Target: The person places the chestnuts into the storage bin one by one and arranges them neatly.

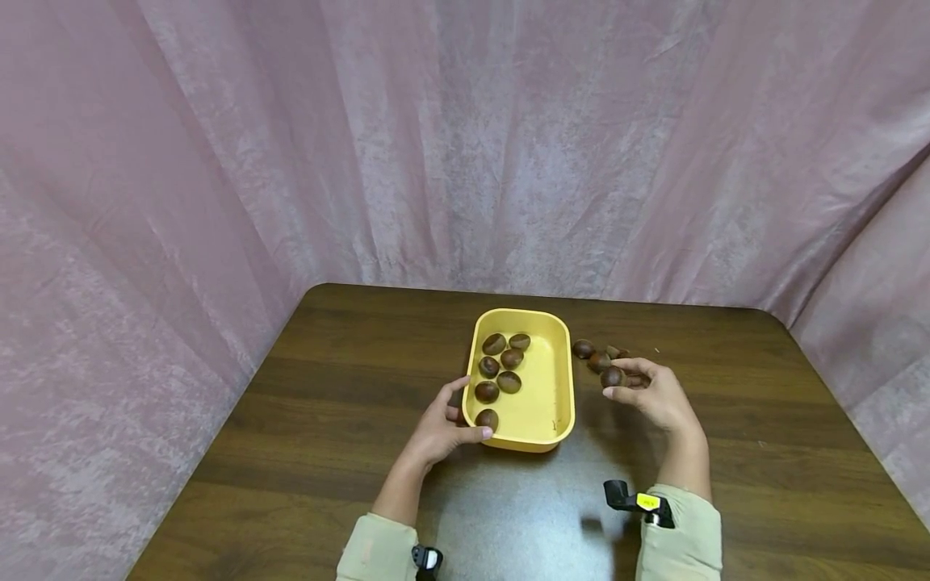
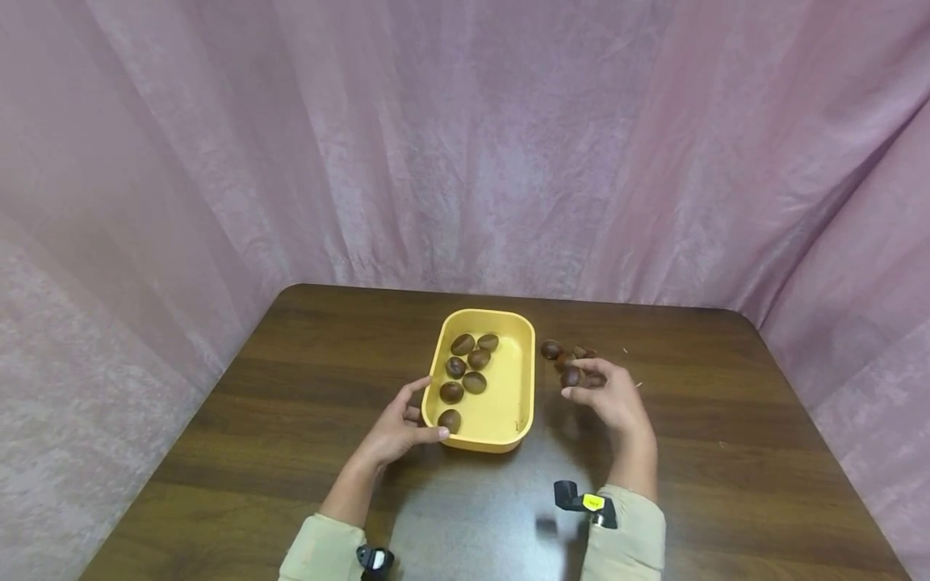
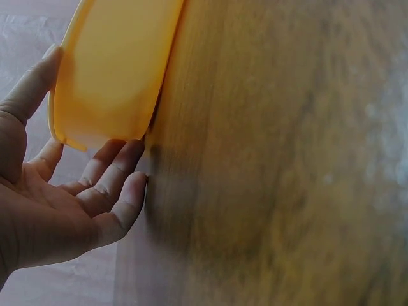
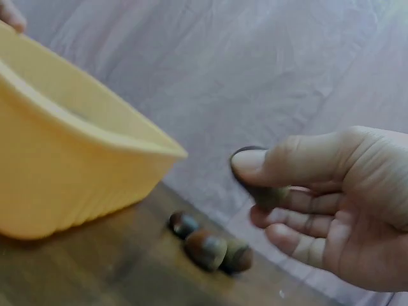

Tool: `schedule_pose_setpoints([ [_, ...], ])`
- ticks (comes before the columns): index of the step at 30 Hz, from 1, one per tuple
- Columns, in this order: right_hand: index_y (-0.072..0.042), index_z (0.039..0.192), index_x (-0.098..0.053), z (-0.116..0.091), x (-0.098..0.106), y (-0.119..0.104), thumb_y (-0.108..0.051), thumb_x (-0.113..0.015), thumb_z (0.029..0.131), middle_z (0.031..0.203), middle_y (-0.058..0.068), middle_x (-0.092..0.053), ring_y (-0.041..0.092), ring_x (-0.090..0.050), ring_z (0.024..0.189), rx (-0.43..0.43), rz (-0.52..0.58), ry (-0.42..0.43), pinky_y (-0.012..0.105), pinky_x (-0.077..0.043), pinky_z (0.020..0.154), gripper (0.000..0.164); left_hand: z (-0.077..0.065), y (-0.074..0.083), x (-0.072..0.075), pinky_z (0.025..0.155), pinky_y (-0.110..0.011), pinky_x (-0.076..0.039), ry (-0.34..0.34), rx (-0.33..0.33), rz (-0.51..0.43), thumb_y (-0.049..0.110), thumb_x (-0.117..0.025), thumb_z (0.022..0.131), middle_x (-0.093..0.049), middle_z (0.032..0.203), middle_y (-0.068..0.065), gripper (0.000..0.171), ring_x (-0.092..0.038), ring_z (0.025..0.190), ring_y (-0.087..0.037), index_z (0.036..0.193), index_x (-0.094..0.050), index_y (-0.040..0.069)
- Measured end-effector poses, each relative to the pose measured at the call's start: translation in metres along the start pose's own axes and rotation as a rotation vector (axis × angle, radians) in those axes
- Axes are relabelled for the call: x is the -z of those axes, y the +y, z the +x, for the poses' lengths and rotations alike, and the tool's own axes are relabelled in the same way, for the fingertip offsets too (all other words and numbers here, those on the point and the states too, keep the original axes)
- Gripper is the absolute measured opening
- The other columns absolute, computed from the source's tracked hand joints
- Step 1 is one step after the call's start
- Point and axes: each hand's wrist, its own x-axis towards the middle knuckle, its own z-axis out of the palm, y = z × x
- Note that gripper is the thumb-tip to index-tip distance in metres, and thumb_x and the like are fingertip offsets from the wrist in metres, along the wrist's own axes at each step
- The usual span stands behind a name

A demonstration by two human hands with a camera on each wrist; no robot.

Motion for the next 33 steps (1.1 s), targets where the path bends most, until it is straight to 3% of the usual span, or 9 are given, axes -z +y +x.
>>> schedule_pose_setpoints([
  [11, 0.008, 0.114, -0.057, 0.017, -0.006, -0.016, -0.007, -0.077, 0.074, 0.097, 0.015, -0.063, 0.024, -0.059, 0.088, 0.064, 0.037, -0.258, 0.028, -0.046, 0.073, 0.048, 0.019, -0.032, 0.002, 0.069, -0.035, -0.044, 0.023, -0.001, 0.0, 0.012, -0.084, 0.068, -0.057, 0.093, -0.021, 0.093, -0.06, 0.076, -0.023, 0.144, -0.033, 0.017],
  [22, 0.008, 0.111, -0.059, 0.032, -0.021, -0.024, -0.003, -0.077, 0.072, 0.095, 0.015, -0.063, 0.025, -0.059, 0.085, 0.111, 0.062, -0.391, 0.029, -0.047, 0.072, 0.044, 0.02, -0.032, 0.0, 0.069, -0.035, -0.044, 0.028, -0.005, 0.02, 0.015, -0.085, 0.067, -0.057, 0.091, -0.017, 0.091, -0.059, 0.078, -0.023, 0.143, -0.035, 0.017],
  [33, 0.011, 0.115, -0.055, 0.05, -0.038, -0.035, 0.001, -0.076, 0.072, 0.102, 0.015, -0.064, 0.027, -0.06, 0.094, 0.076, 0.117, -0.52, 0.034, -0.048, 0.077, 0.049, 0.022, -0.034, 0.001, 0.071, -0.037, -0.045, 0.024, -0.007, 0.01, 0.016, -0.085, 0.067, -0.056, 0.097, -0.022, 0.09, -0.059, 0.079, -0.024, 0.143, -0.035, 0.019],
])
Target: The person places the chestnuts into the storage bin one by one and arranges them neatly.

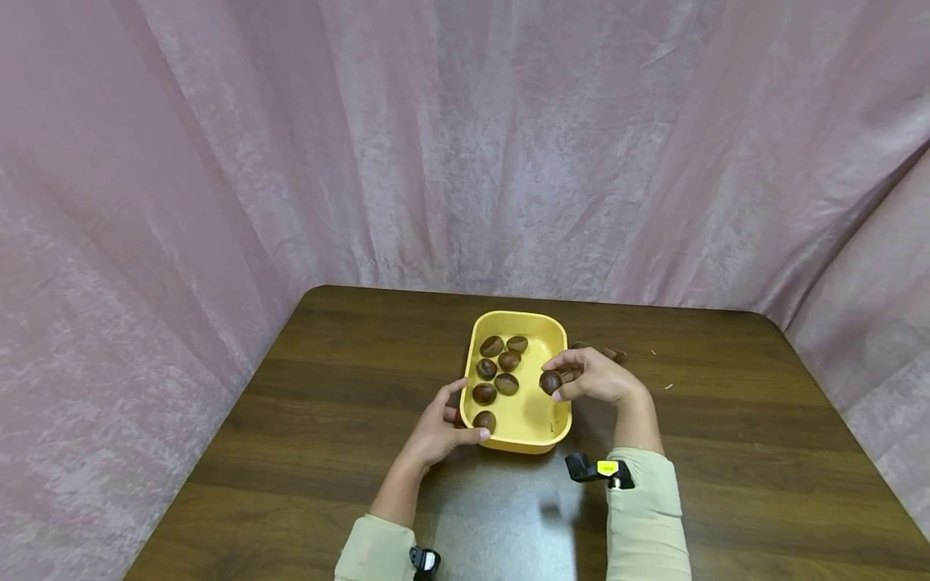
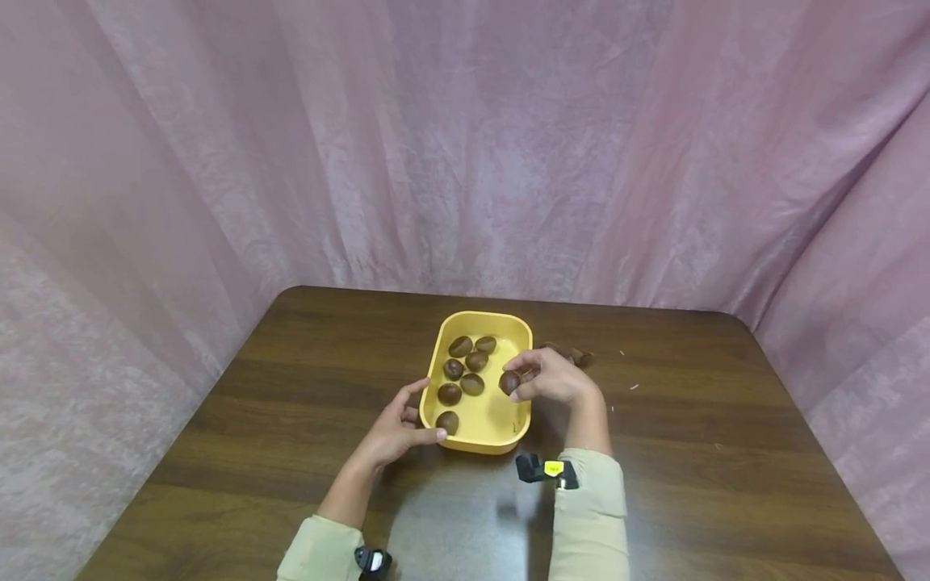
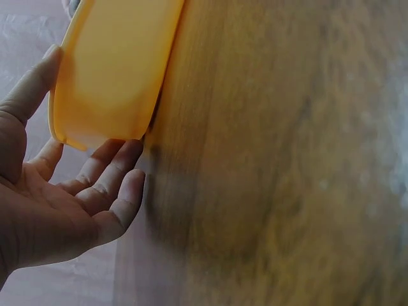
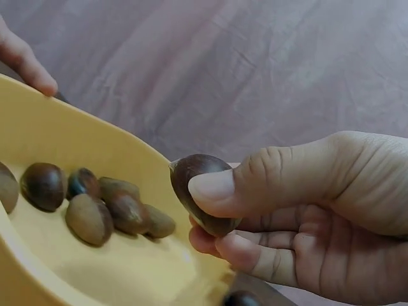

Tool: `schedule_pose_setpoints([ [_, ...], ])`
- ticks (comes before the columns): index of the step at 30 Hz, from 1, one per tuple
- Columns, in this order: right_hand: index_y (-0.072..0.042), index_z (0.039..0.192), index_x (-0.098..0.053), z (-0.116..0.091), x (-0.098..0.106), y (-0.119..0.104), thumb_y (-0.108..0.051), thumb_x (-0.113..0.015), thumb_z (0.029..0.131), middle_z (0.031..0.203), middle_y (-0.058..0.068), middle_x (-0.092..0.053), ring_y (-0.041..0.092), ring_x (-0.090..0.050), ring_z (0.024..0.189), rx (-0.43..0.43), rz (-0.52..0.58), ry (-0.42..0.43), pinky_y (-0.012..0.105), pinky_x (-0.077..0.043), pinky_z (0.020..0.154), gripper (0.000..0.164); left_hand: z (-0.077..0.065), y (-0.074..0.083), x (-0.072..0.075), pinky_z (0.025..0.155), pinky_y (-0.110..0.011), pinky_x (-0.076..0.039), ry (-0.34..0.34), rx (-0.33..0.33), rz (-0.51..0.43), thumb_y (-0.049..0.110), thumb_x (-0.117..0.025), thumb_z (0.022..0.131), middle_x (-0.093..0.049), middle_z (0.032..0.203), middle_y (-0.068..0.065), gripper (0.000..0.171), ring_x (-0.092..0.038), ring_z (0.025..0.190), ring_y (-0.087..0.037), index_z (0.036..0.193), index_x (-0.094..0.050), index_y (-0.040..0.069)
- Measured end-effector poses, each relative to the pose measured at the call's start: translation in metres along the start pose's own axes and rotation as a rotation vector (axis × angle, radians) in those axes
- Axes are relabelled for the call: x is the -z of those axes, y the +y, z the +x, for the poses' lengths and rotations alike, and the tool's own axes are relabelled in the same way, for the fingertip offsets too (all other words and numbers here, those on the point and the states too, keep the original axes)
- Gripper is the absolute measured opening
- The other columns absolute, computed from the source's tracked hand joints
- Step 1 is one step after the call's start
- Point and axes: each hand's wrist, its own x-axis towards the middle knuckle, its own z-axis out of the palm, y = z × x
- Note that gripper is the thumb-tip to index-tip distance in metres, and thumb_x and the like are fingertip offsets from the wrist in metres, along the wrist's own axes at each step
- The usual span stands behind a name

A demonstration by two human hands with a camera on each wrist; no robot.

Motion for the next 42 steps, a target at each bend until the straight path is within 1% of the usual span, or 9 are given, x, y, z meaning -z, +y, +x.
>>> schedule_pose_setpoints([
  [6, 0.006, 0.111, -0.061, 0.015, -0.005, -0.003, 0.0, -0.077, 0.07, 0.1, 0.012, -0.065, 0.023, -0.06, 0.09, -0.018, -0.058, -0.043, 0.036, -0.046, 0.079, 0.045, 0.0, -0.002, -0.001, 0.071, -0.037, -0.045, 0.011, -0.001, -0.011, 0.016, -0.085, 0.066, -0.054, 0.101, -0.022, 0.091, -0.059, 0.081, -0.024, 0.142, -0.036, 0.02],
  [13, 0.003, 0.114, -0.061, 0.036, -0.012, -0.01, -0.003, -0.077, 0.069, 0.103, 0.007, -0.064, 0.024, -0.056, 0.096, -0.058, -0.068, -0.067, 0.038, -0.042, 0.084, 0.048, 0.001, 0.0, 0.001, 0.072, -0.038, -0.047, 0.014, -0.009, -0.038, 0.015, -0.085, 0.068, -0.053, 0.105, -0.025, 0.09, -0.06, 0.083, -0.025, 0.143, -0.035, 0.019],
  [18, 0.004, 0.108, -0.063, 0.047, -0.021, -0.005, 0.0, -0.076, 0.068, 0.1, 0.01, -0.063, 0.023, -0.055, 0.089, -0.048, -0.053, -0.119, 0.036, -0.043, 0.079, 0.043, -0.001, -0.002, 0.0, 0.071, -0.037, -0.047, 0.006, -0.009, -0.03, 0.015, -0.085, 0.067, -0.053, 0.104, -0.024, 0.092, -0.06, 0.083, -0.025, 0.143, -0.034, 0.016],
  [21, 0.003, 0.107, -0.065, 0.052, -0.026, 0.001, -0.002, -0.077, 0.067, 0.097, 0.008, -0.064, 0.02, -0.056, 0.086, -0.048, -0.092, -0.139, 0.035, -0.044, 0.077, 0.041, -0.001, -0.003, -0.001, 0.07, -0.036, -0.047, 0.001, -0.012, -0.026, 0.015, -0.085, 0.068, -0.054, 0.103, -0.023, 0.091, -0.06, 0.083, -0.025, 0.143, -0.034, 0.016],
  [25, 0.001, 0.106, -0.066, 0.057, -0.032, 0.004, -0.003, -0.078, 0.067, 0.095, 0.006, -0.065, 0.019, -0.058, 0.085, -0.059, -0.122, -0.14, 0.035, -0.045, 0.077, 0.041, 0.001, -0.003, 0.0, 0.07, -0.036, -0.048, -0.008, -0.028, -0.038, 0.012, -0.084, 0.069, -0.055, 0.103, -0.025, 0.091, -0.061, 0.082, -0.025, 0.144, -0.032, 0.014],
  [29, 0.002, 0.107, -0.065, 0.06, -0.039, 0.006, 0.0, -0.077, 0.067, 0.092, 0.007, -0.065, 0.019, -0.059, 0.084, -0.089, -0.097, -0.154, 0.034, -0.047, 0.075, 0.042, 0.001, -0.002, 0.0, 0.069, -0.036, -0.048, -0.021, -0.03, -0.056, 0.007, -0.082, 0.069, -0.054, 0.104, -0.029, 0.092, -0.06, 0.082, -0.025, 0.144, -0.03, 0.01],
  [33, 0.003, 0.105, -0.065, 0.063, -0.044, 0.006, 0.003, -0.077, 0.068, 0.088, 0.008, -0.064, 0.018, -0.059, 0.081, -0.119, -0.086, -0.141, 0.033, -0.048, 0.073, 0.04, 0.001, -0.003, 0.0, 0.069, -0.035, -0.047, -0.027, -0.018, -0.061, 0.007, -0.082, 0.069, -0.055, 0.104, -0.03, 0.092, -0.06, 0.082, -0.024, 0.145, -0.029, 0.01],
  [37, 0.001, 0.102, -0.066, 0.065, -0.046, 0.002, 0.004, -0.076, 0.069, 0.084, 0.006, -0.063, 0.017, -0.057, 0.077, -0.145, -0.148, -0.104, 0.032, -0.047, 0.07, 0.035, 0.001, -0.002, -0.001, 0.069, -0.034, -0.047, -0.019, -0.019, -0.051, 0.009, -0.083, 0.069, -0.056, 0.104, -0.028, 0.091, -0.06, 0.081, -0.024, 0.144, -0.031, 0.012],
  [42, 0.0, 0.103, -0.067, 0.064, -0.044, -0.005, 0.003, -0.073, 0.07, 0.08, 0.005, -0.062, 0.017, -0.055, 0.073, -0.165, -0.219, -0.11, 0.031, -0.046, 0.068, 0.033, 0.001, -0.001, -0.001, 0.069, -0.035, -0.046, -0.007, -0.028, -0.031, 0.013, -0.084, 0.068, -0.056, 0.103, -0.026, 0.091, -0.059, 0.083, -0.025, 0.143, -0.033, 0.013],
])
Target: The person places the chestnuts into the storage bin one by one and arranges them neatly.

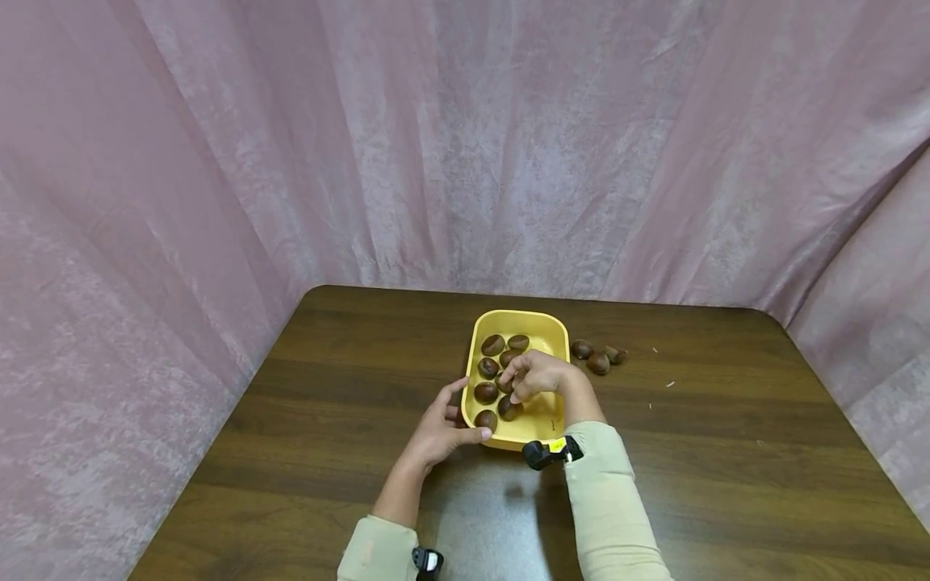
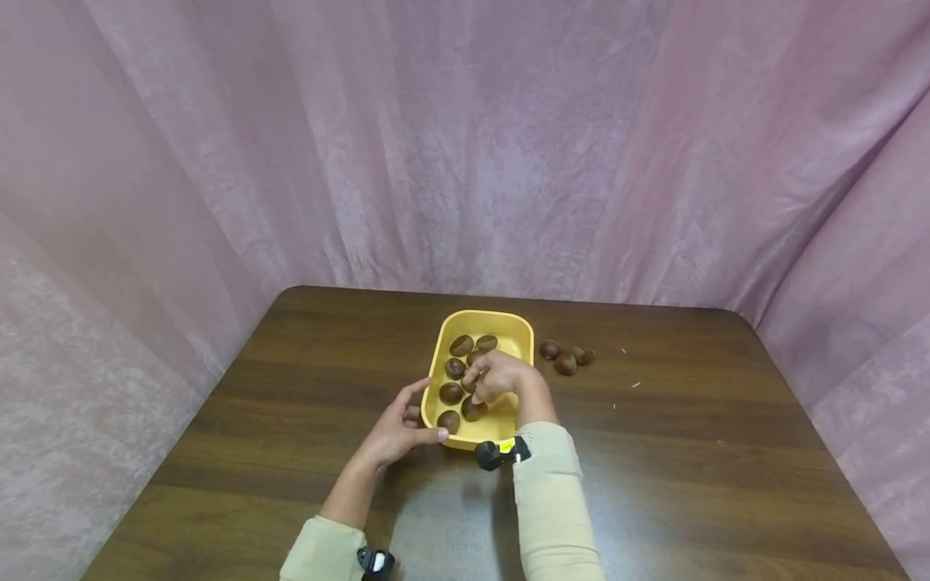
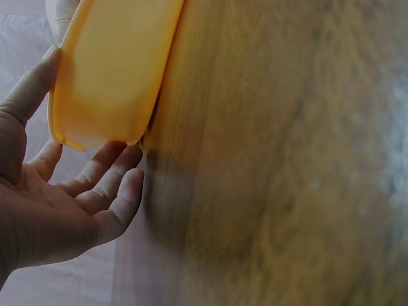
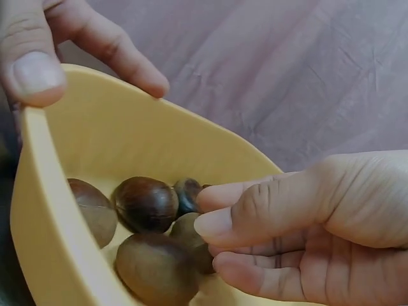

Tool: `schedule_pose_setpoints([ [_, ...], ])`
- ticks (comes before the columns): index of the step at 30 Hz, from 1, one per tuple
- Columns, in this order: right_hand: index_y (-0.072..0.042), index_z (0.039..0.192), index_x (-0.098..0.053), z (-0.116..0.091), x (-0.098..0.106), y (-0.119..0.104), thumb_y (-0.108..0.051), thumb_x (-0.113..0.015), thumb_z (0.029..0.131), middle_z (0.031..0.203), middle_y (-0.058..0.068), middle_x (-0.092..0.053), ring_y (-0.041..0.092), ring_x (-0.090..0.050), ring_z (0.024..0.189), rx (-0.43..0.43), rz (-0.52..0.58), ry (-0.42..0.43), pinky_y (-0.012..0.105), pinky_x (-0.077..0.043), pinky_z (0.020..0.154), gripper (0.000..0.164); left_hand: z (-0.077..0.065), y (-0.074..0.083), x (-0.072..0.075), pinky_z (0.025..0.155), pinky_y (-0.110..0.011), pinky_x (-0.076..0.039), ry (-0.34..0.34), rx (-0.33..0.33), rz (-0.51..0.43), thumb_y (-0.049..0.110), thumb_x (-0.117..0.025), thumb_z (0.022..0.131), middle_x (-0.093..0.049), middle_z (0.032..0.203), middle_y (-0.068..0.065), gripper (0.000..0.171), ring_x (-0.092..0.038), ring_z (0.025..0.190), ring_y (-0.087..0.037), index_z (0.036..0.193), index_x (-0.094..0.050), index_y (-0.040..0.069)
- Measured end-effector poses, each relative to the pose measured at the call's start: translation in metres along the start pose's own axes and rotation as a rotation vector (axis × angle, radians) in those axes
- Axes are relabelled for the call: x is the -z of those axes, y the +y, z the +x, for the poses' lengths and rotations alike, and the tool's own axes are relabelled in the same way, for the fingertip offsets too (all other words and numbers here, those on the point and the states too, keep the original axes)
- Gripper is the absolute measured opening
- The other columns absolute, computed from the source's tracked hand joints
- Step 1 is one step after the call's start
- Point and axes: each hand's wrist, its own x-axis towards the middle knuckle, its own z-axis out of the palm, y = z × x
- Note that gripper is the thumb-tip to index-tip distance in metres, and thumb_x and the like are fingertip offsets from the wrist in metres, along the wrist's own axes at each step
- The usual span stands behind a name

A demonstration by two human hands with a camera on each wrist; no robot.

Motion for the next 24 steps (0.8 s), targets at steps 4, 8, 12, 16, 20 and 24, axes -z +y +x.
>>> schedule_pose_setpoints([
  [4, -0.001, 0.104, -0.066, -0.004, 0.003, -0.003, 0.005, -0.068, 0.072, 0.079, 0.004, -0.063, 0.015, -0.053, 0.071, -0.011, -0.028, -0.018, 0.029, -0.044, 0.066, 0.033, -0.001, 0.0, -0.001, 0.07, -0.035, -0.046, -0.003, 0.004, -0.001, 0.014, -0.084, 0.068, -0.055, 0.103, -0.026, 0.092, -0.06, 0.083, -0.025, 0.144, -0.032, 0.012],
  [8, 0.0, 0.103, -0.066, -0.02, 0.003, -0.013, 0.007, -0.064, 0.071, 0.072, 0.004, -0.061, 0.015, -0.051, 0.065, -0.024, -0.113, 0.019, 0.028, -0.042, 0.061, 0.032, -0.004, -0.003, -0.001, 0.07, -0.035, -0.047, -0.011, 0.011, -0.007, 0.014, -0.084, 0.068, -0.055, 0.103, -0.026, 0.092, -0.06, 0.081, -0.024, 0.144, -0.032, 0.013],
  [12, -0.003, 0.102, -0.068, -0.044, 0.006, -0.026, 0.0, -0.069, 0.074, 0.081, 0.007, -0.06, 0.019, -0.054, 0.074, 0.025, -0.206, 0.12, 0.033, -0.045, 0.065, 0.028, -0.004, -0.001, 0.0, 0.069, -0.036, -0.048, -0.015, 0.007, -0.027, 0.013, -0.083, 0.069, -0.054, 0.104, -0.027, 0.091, -0.061, 0.081, -0.025, 0.144, -0.031, 0.014],
  [16, -0.003, 0.104, -0.067, -0.062, 0.01, -0.026, -0.004, -0.07, 0.078, 0.089, 0.009, -0.061, 0.021, -0.056, 0.081, 0.085, -0.195, 0.194, 0.036, -0.046, 0.069, 0.026, -0.003, 0.002, 0.0, 0.069, -0.036, -0.048, -0.014, 0.005, -0.034, 0.013, -0.084, 0.069, -0.054, 0.104, -0.027, 0.091, -0.061, 0.081, -0.025, 0.144, -0.032, 0.014],
  [20, -0.002, 0.104, -0.065, -0.076, 0.01, -0.015, -0.005, -0.07, 0.079, 0.086, 0.008, -0.06, 0.02, -0.056, 0.078, 0.125, -0.187, 0.252, 0.035, -0.046, 0.068, 0.026, -0.003, 0.001, -0.002, 0.07, -0.035, -0.047, -0.015, 0.011, -0.025, 0.014, -0.084, 0.068, -0.054, 0.103, -0.025, 0.091, -0.061, 0.081, -0.024, 0.143, -0.033, 0.016],
  [24, 0.0, 0.102, -0.064, -0.086, 0.011, -0.003, -0.002, -0.068, 0.079, 0.086, 0.009, -0.06, 0.021, -0.055, 0.078, 0.164, -0.178, 0.335, 0.035, -0.044, 0.068, 0.024, -0.004, 0.001, -0.003, 0.07, -0.035, -0.047, -0.01, 0.008, -0.021, 0.013, -0.084, 0.068, -0.055, 0.102, -0.025, 0.09, -0.06, 0.082, -0.024, 0.143, -0.034, 0.016],
])
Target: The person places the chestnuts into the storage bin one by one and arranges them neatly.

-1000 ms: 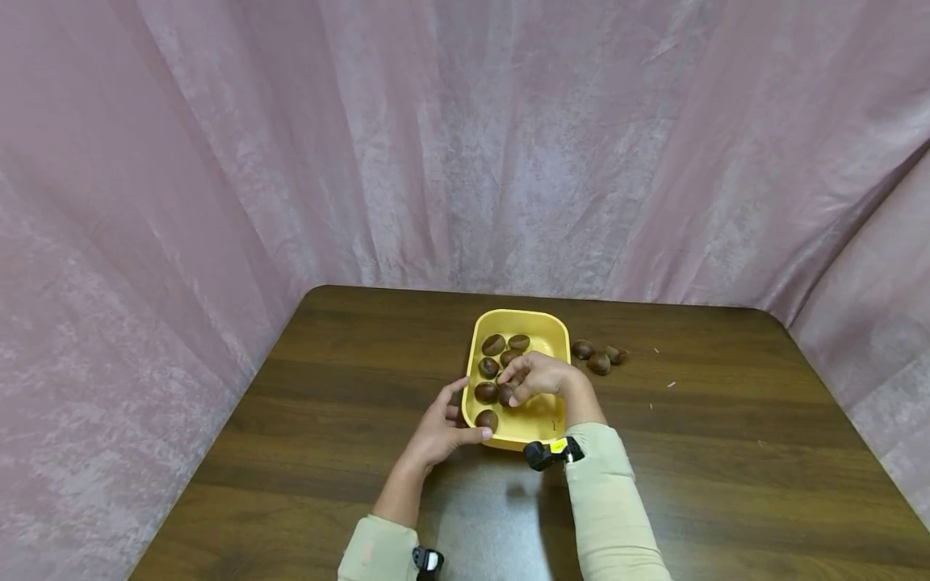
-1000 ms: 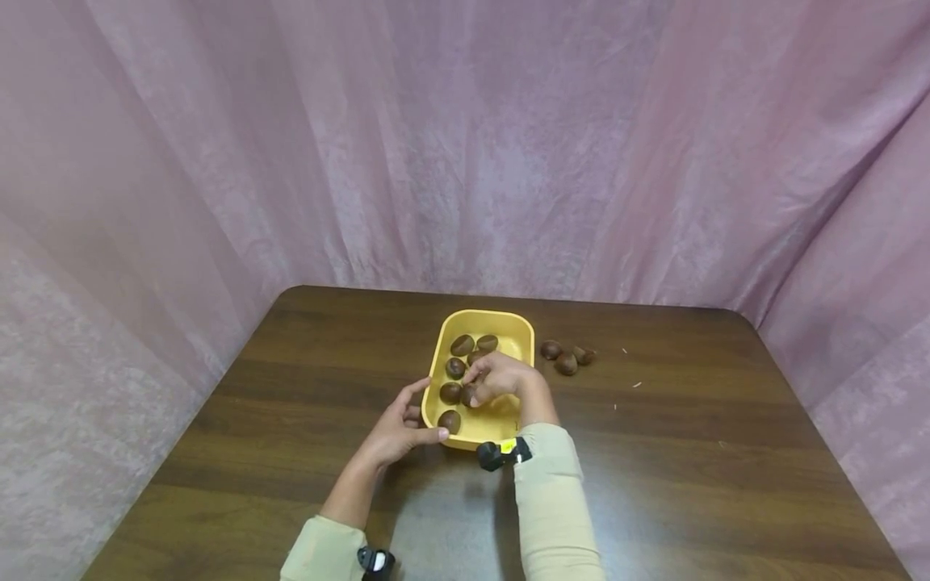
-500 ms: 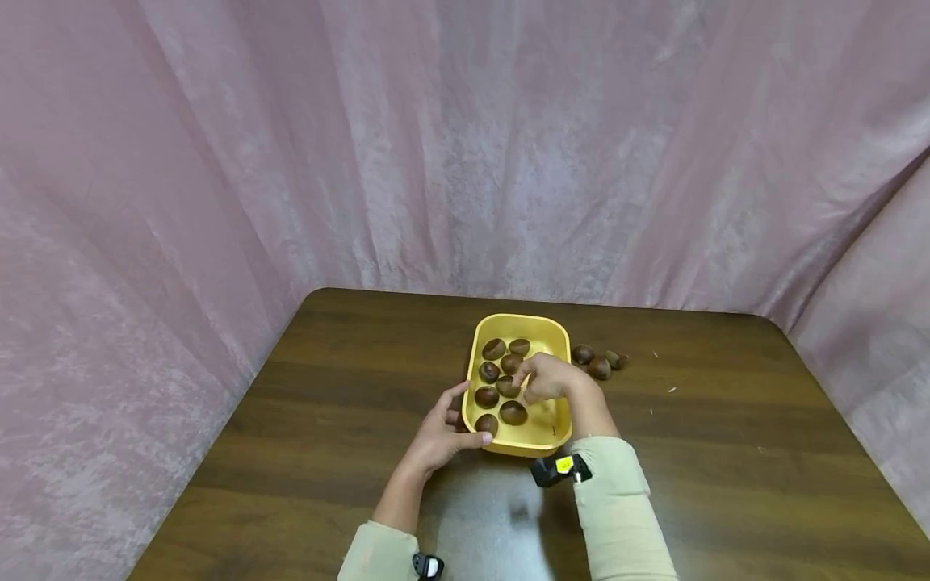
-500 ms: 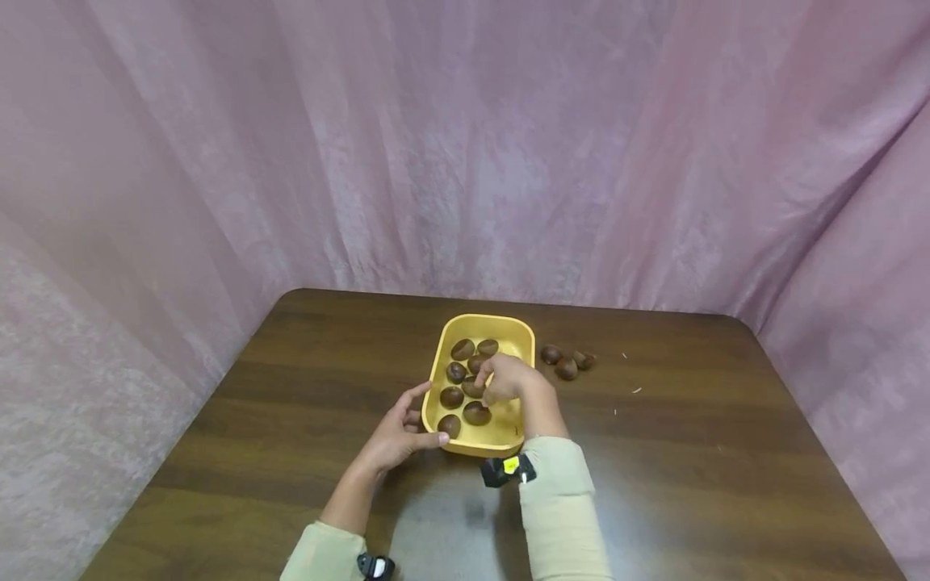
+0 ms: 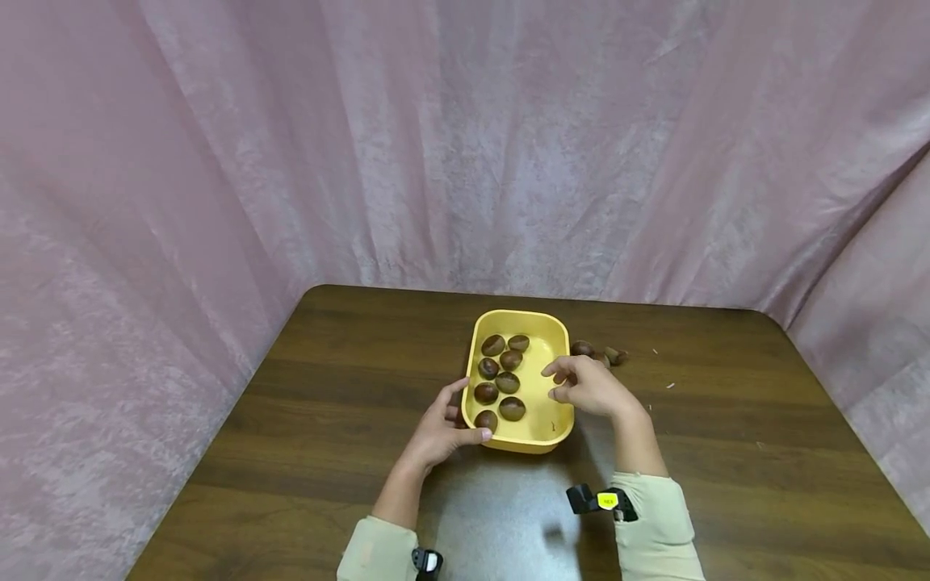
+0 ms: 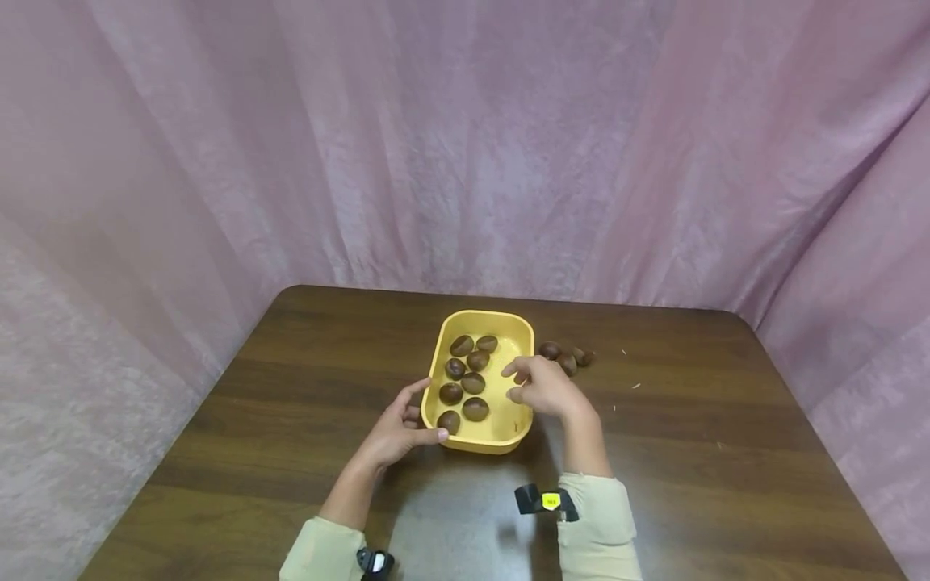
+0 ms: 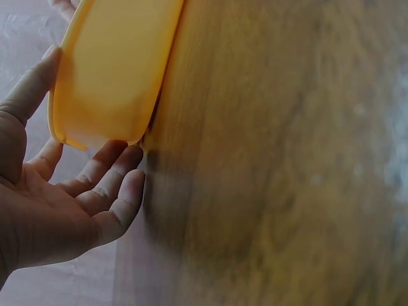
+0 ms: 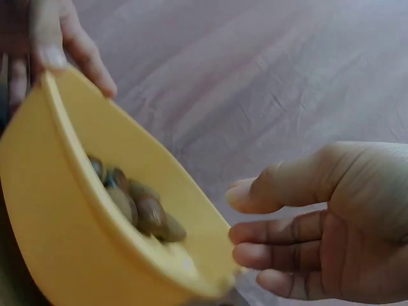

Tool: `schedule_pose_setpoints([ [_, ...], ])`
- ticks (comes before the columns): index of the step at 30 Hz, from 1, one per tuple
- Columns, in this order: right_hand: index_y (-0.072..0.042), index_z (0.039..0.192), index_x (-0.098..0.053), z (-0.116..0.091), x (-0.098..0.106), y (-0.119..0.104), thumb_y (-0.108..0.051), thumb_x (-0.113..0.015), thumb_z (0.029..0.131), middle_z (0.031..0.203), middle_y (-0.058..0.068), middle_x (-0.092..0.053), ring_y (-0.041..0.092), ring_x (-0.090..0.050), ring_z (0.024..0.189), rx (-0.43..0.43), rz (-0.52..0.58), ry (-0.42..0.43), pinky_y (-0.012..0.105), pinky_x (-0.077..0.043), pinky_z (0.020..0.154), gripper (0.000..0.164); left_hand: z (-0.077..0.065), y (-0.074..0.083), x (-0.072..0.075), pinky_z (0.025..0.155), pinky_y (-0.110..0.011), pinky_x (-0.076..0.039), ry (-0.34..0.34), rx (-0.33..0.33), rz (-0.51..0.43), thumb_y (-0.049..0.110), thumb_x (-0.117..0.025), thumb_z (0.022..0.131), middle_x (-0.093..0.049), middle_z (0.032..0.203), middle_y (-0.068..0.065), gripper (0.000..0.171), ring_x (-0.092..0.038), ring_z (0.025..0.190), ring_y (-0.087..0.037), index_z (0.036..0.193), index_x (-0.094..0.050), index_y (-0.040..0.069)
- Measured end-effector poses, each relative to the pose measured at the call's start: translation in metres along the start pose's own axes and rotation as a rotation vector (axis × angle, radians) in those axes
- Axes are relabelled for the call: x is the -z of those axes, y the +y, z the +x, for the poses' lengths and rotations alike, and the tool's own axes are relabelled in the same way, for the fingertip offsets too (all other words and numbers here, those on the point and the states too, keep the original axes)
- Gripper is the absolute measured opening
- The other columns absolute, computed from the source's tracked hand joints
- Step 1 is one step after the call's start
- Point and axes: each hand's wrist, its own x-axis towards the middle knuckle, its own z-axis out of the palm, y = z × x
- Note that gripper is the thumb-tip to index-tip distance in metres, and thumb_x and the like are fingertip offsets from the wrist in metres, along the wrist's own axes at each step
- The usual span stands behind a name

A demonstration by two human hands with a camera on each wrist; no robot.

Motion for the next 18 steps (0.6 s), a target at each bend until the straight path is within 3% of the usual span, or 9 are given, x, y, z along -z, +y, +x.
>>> schedule_pose_setpoints([
  [7, 0.001, 0.103, -0.064, -0.016, 0.005, 0.017, -0.001, -0.068, 0.078, 0.085, 0.011, -0.061, 0.02, -0.055, 0.074, -0.036, 0.006, 0.147, 0.034, -0.045, 0.066, 0.025, 0.0, 0.0, 0.0, 0.07, -0.036, -0.048, -0.006, 0.003, -0.01, 0.012, -0.084, 0.068, -0.053, 0.103, -0.026, 0.091, -0.061, 0.082, -0.024, 0.144, -0.033, 0.015],
  [18, 0.004, 0.107, -0.062, -0.029, -0.001, 0.053, -0.001, -0.068, 0.082, 0.097, 0.02, -0.063, 0.025, -0.058, 0.083, -0.097, 0.143, 0.319, 0.034, -0.046, 0.072, 0.026, -0.001, 0.0, 0.0, 0.07, -0.036, -0.048, -0.009, -0.005, -0.017, 0.012, -0.083, 0.07, -0.052, 0.105, -0.028, 0.09, -0.061, 0.082, -0.025, 0.144, -0.032, 0.016],
])
